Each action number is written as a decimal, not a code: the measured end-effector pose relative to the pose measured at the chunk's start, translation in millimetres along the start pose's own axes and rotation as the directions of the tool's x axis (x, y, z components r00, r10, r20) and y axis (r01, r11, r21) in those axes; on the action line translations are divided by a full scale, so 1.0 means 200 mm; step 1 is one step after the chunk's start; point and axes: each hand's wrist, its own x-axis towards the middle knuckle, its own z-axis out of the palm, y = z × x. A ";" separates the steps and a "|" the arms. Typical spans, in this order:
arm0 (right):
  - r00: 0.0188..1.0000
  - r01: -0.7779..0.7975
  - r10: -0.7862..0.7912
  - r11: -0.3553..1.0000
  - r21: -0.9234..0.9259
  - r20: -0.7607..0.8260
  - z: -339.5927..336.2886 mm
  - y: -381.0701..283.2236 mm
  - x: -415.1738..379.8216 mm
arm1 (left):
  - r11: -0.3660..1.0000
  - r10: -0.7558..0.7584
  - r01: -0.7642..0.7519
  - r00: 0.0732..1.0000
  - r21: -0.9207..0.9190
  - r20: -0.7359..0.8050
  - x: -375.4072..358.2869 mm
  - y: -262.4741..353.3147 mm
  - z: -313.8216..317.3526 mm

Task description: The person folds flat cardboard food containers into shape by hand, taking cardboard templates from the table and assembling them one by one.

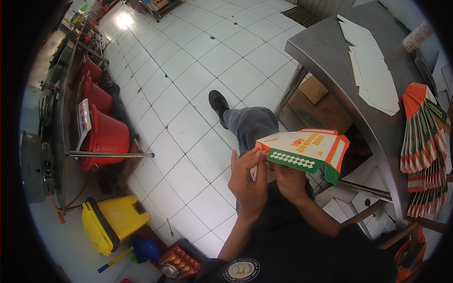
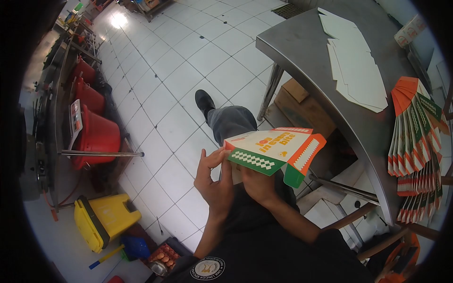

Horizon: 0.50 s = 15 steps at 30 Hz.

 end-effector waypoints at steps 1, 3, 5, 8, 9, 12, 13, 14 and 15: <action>1.000 -0.010 0.010 1.000 0.005 -0.014 -0.01 0.00 0.01 | 0.999 0.028 -0.028 1.000 0.025 0.007 0.00 0.00 0.00; 0.997 -0.066 0.070 0.986 0.156 -0.023 -0.01 -0.02 0.02 | 0.994 0.076 -0.078 0.996 0.073 0.040 0.00 0.01 -0.01; 0.996 -0.080 0.085 0.973 0.215 -0.011 -0.02 -0.05 0.03 | 0.985 0.123 -0.132 0.988 0.112 0.088 0.02 0.02 -0.03; 0.997 -0.072 0.073 0.972 0.223 0.004 -0.03 -0.07 0.02 | 0.988 0.104 -0.116 0.987 0.097 0.123 0.04 0.03 -0.05; 0.996 -0.085 0.085 0.962 0.258 0.010 -0.02 -0.07 0.02 | 0.989 0.086 -0.101 0.987 0.106 0.135 0.04 0.04 -0.06; 0.992 -0.124 0.129 0.952 0.279 0.000 -0.01 -0.06 0.01 | 0.989 0.046 -0.068 0.986 0.132 0.160 0.06 0.06 -0.08; 0.989 -0.137 0.144 0.952 0.272 -0.008 -0.01 -0.05 0.01 | 0.988 0.041 -0.065 0.986 0.144 0.161 0.07 0.06 -0.09; 0.992 -0.127 0.128 0.970 0.208 0.011 -0.02 -0.04 0.00 | 0.986 0.036 -0.061 0.986 0.155 0.160 0.07 0.07 -0.09; 0.993 -0.117 0.114 0.983 0.144 0.031 -0.03 -0.03 0.00 | 0.986 0.028 -0.053 0.987 0.159 0.156 0.07 0.08 -0.09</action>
